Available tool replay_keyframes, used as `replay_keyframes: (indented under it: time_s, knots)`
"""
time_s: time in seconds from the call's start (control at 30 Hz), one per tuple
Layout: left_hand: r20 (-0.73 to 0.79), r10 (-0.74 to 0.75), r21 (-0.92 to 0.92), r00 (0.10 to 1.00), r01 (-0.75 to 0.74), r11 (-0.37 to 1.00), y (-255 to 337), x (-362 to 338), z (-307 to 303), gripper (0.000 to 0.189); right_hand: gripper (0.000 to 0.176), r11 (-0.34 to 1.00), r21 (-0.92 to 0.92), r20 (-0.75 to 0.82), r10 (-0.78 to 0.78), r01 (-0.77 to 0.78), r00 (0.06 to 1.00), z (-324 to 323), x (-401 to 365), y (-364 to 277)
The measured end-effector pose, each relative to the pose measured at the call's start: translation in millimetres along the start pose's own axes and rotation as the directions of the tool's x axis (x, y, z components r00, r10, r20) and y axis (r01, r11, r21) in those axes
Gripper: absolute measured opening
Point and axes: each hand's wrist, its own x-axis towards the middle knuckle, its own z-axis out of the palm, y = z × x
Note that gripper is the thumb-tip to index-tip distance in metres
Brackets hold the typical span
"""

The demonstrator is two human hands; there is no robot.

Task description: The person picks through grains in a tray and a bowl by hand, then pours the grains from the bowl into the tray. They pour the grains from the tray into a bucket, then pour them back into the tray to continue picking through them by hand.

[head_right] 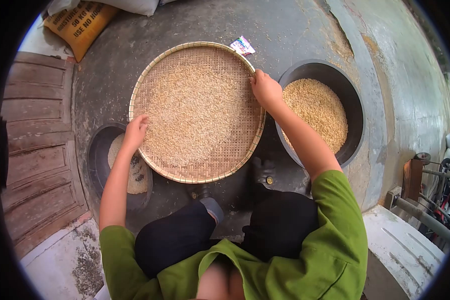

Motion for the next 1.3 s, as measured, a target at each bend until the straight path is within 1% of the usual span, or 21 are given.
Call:
replay_keyframes:
  time_s: [0.07,0.1,0.2,0.27,0.3,0.33,0.37,0.4,0.43,0.5,0.53,0.57,0.63,0.67,0.73,0.87,0.93,1.03,1.17,1.23,1.3]
  knots:
    - [0.050,-0.020,-0.049,0.999,0.023,0.999,15,10,5,0.028,0.026,1.000,-0.014,-0.022,0.012,-0.012,1.000,0,0,0]
    - [0.038,-0.041,-0.058,0.998,0.043,0.997,17,14,10,0.028,0.026,1.000,-0.019,-0.012,-0.011,0.011,1.000,1,1,1]
    - [0.010,-0.093,-0.076,0.996,0.094,0.993,15,17,20,0.023,0.030,1.000,-0.025,-0.067,-0.012,0.011,0.998,4,0,2]
    - [0.025,-0.037,-0.138,0.999,0.040,0.990,10,14,20,0.017,0.030,0.999,-0.032,-0.035,-0.006,0.005,0.999,4,1,2]
    - [0.023,-0.055,-0.141,0.998,0.058,0.988,12,12,17,0.017,0.030,0.999,-0.039,-0.021,0.020,-0.020,1.000,4,2,2]
    - [0.037,-0.106,-0.251,0.994,0.112,0.961,16,10,12,0.014,0.030,0.999,-0.039,-0.026,0.017,-0.018,1.000,3,2,1]
    - [0.054,-0.155,-0.359,0.986,0.164,0.919,18,7,9,0.011,0.030,0.999,-0.039,-0.013,0.006,-0.007,1.000,2,1,0]
    - [0.109,-0.237,-0.458,0.965,0.261,0.850,16,7,8,0.010,0.031,0.999,-0.027,-0.011,0.018,-0.018,1.000,1,1,-2]
    - [0.107,-0.250,-0.460,0.962,0.271,0.846,15,5,7,0.010,0.031,0.999,-0.015,-0.012,0.029,-0.029,1.000,0,2,-3]
    - [0.166,-0.275,-0.670,0.947,0.313,0.673,15,2,4,0.012,0.032,1.000,-0.019,0.000,0.025,-0.025,1.000,1,3,-3]
    - [0.226,-0.254,-0.713,0.940,0.338,0.614,13,-1,0,0.019,0.033,1.000,-0.003,-0.002,0.021,-0.021,1.000,1,3,-2]
    - [0.226,-0.262,-0.715,0.938,0.343,0.610,13,-4,-1,0.019,0.034,1.000,0.012,-0.005,0.018,-0.018,1.000,1,3,-1]
    - [0.301,-0.285,-0.822,0.910,0.399,0.407,19,-9,-7,0.026,0.035,1.000,-0.001,-0.003,0.016,-0.016,1.000,2,3,-1]
    - [0.301,-0.289,-0.823,0.909,0.401,0.403,18,-10,-8,0.026,0.036,1.000,-0.013,-0.008,0.022,-0.022,1.000,3,3,0]
    - [0.332,-0.260,-0.857,0.907,0.405,0.319,16,-12,-8,0.031,0.036,1.000,-0.003,0.005,0.027,-0.027,1.000,2,2,-1]
    - [0.326,-0.269,-0.862,0.906,0.402,0.309,19,-15,-7,0.033,0.037,0.999,0.016,0.014,0.031,-0.031,0.999,1,3,-2]
    - [0.333,-0.257,-0.823,0.907,0.413,0.390,18,-14,-4,0.035,0.037,0.999,0.020,0.023,0.031,-0.031,0.999,1,3,-2]
    - [0.355,-0.235,-0.804,0.905,0.424,0.417,17,-13,-4,0.036,0.037,0.999,0.015,0.024,0.030,-0.030,0.999,-2,3,-5]
    - [0.351,-0.229,-0.803,0.908,0.418,0.426,22,-14,-4,0.036,0.037,1.000,-0.002,0.007,0.028,-0.028,1.000,1,3,-1]
    - [0.333,-0.262,-0.822,0.906,0.415,0.391,24,-16,-4,0.035,0.036,1.000,0.000,-0.004,0.022,-0.022,1.000,3,3,1]
    - [0.337,-0.270,-0.816,0.902,0.423,0.395,22,-16,-2,0.035,0.036,1.000,0.004,-0.015,0.016,-0.016,1.000,3,3,1]
